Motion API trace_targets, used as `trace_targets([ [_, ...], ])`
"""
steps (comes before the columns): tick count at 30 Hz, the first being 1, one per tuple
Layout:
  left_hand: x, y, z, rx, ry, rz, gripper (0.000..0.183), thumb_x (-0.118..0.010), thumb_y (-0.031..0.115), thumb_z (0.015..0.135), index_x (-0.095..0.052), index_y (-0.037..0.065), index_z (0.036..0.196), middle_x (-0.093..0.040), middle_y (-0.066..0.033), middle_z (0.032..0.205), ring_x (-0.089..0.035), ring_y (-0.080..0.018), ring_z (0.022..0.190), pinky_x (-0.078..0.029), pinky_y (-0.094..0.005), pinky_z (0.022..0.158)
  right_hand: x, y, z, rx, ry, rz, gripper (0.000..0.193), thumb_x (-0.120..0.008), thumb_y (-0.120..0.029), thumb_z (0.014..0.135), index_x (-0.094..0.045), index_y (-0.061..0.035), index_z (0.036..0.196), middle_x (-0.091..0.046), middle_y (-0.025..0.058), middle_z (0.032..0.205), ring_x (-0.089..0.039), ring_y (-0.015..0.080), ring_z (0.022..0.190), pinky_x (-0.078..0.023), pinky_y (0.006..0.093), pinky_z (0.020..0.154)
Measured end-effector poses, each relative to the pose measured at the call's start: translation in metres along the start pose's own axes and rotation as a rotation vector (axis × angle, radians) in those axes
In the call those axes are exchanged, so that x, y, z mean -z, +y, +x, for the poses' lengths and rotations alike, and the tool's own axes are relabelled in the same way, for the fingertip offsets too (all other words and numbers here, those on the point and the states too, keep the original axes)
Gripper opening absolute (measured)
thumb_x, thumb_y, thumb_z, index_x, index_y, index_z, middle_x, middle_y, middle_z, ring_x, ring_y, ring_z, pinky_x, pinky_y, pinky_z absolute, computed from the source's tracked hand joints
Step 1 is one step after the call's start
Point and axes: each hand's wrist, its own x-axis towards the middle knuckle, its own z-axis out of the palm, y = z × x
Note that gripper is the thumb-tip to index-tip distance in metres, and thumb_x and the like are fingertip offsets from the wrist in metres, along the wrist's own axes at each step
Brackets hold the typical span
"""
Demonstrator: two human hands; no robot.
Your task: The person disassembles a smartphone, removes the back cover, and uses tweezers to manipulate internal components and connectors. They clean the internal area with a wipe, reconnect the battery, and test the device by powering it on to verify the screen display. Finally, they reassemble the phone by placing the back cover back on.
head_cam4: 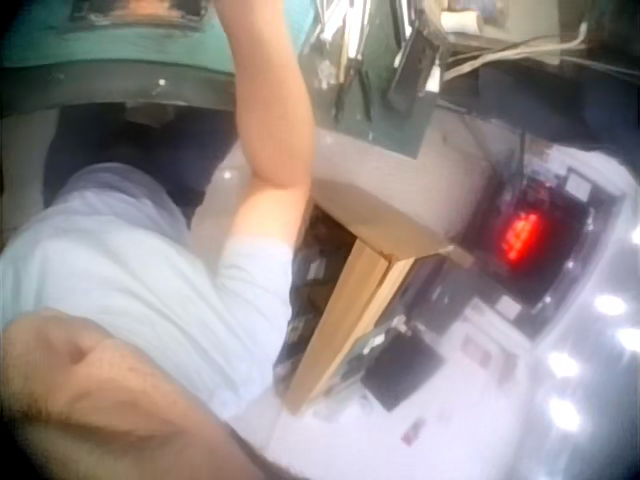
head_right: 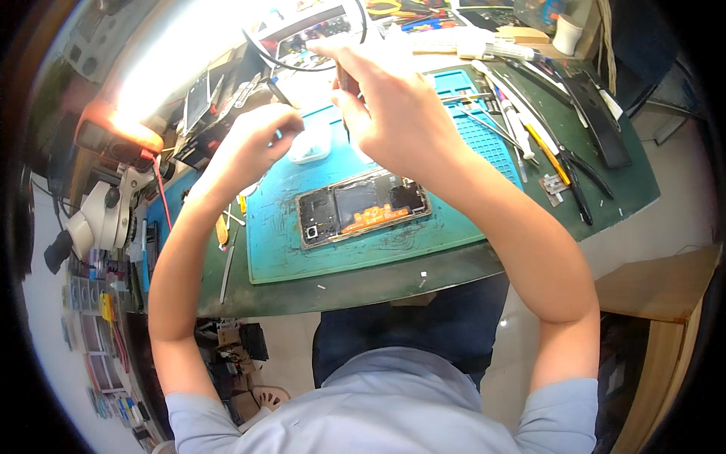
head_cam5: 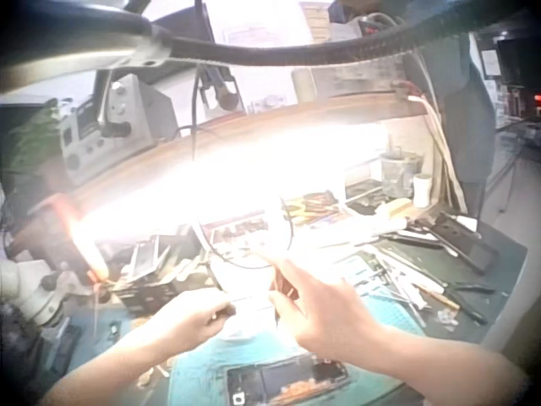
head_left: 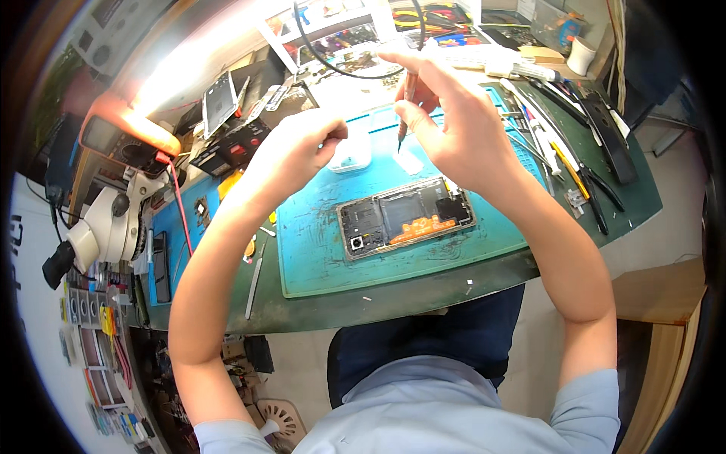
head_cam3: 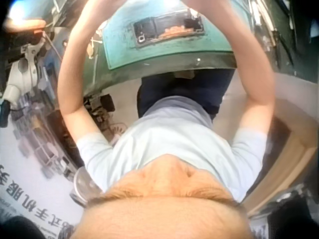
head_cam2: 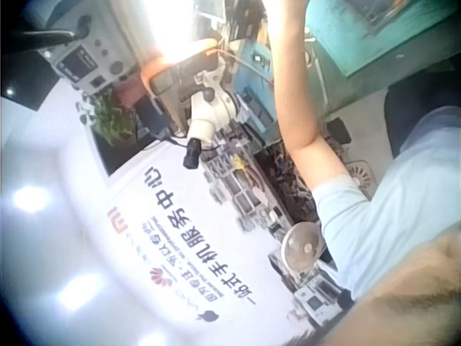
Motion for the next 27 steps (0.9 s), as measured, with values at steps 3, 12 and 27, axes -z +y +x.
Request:
trace_targets([
  [3,-0.005,-0.004,-0.005,-0.032,0.051,0.024,0.018,-0.072,0.005,0.088,-0.068,0.002,0.105,-0.069,-0.0149,0.093,-0.068,-0.0313,0.087,-0.054,-0.0394,0.078,-0.004,-0.003,-0.005,0.008,-0.058,0.036,0.051,-0.062,0.001,0.095,-0.057,-0.0084,0.145,-0.062,0.004,0.089,-0.064,0.0129,0.077,-0.052,0.029,0.075],
  [12,0.002,0.033,-0.086,0.18,-0.065,-0.237,0.071,-0.086,0.037,0.083,-0.059,0.002,0.138,-0.068,-0.0195,0.124,-0.064,-0.034,0.114,-0.05,-0.0424,0.1,0.024,0.0,-0.007,-0.148,-0.271,-0.275,0.039,-0.064,-0.008,0.096,-0.06,-0.0049,0.134,-0.069,0.01,0.098,-0.067,0.0223,0.08,-0.054,0.0363,0.077],
  [27,-0.026,0.045,-0.103,-0.035,0.209,-0.051,0.104,-0.093,0.026,0.065,-0.042,0.003,0.153,-0.061,-0.0143,0.129,-0.057,-0.0346,0.117,-0.045,-0.046,0.105,0.037,-0.009,-0.028,-0.138,-0.648,-0.281,0.037,-0.076,-0.029,0.093,-0.071,-0.0039,0.12,-0.072,0.0151,0.112,-0.064,0.0344,0.108,-0.049,0.0428,0.099],
])
